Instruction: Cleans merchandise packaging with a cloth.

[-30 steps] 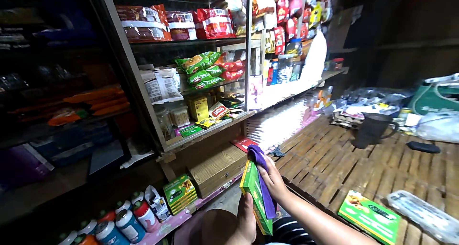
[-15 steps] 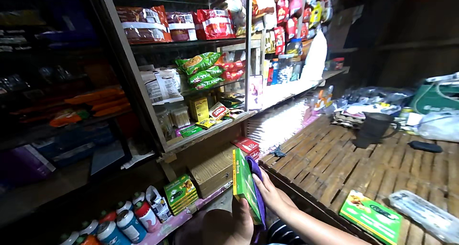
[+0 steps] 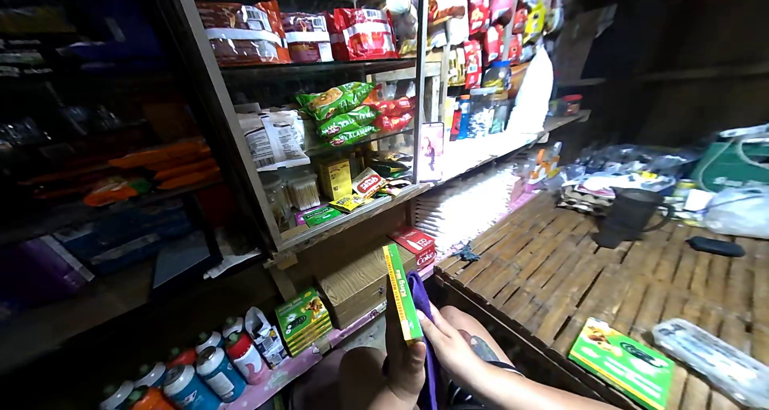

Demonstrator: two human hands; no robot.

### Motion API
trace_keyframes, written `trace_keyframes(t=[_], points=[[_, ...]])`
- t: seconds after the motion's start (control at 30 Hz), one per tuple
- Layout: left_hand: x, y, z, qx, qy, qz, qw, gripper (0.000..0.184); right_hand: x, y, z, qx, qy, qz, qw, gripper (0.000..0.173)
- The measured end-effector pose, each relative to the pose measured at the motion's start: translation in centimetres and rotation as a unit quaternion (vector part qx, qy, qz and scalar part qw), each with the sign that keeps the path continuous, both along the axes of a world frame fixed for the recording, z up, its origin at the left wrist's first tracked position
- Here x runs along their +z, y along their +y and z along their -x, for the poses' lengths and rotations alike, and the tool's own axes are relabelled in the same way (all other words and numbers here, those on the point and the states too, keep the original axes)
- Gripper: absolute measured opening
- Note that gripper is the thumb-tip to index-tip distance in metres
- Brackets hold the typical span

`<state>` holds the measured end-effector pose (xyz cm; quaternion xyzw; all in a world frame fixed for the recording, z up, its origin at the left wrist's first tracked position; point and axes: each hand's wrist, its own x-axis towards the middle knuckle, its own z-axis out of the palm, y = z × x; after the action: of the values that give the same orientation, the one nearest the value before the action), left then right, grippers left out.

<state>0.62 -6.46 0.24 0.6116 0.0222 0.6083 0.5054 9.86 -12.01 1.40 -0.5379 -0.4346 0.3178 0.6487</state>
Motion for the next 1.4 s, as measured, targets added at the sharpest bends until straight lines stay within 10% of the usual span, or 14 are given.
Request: trace_keyframes(t=[0.33,0.63,1.17,1.4], points=[[0.3,0.6,0.4,0.055,-0.001,0.104,0.993,0.112,-3.0,-1.4,1.6,0.037,-0.227,-0.140,0.963,0.063],[0.0,0.1,0.9,-0.003,-0.028,0.046,0.999,0.090,-5.4,0.8,-1.7,0.035,-0.359,-0.284,0.888,0.053],[0.8,-0.5,1.6,-0.145,-0.037,-0.011,0.989,0.054,-3.5,0.7,-2.6,-0.020,-0.417,-0.310,0.854,0.052],[-0.1,-1.2,1.3,-0.186,0.048,0.074,0.979,0.077,-1.3,0.1,-2.1,-0.034,-0.399,-0.325,0.856,0.049]])
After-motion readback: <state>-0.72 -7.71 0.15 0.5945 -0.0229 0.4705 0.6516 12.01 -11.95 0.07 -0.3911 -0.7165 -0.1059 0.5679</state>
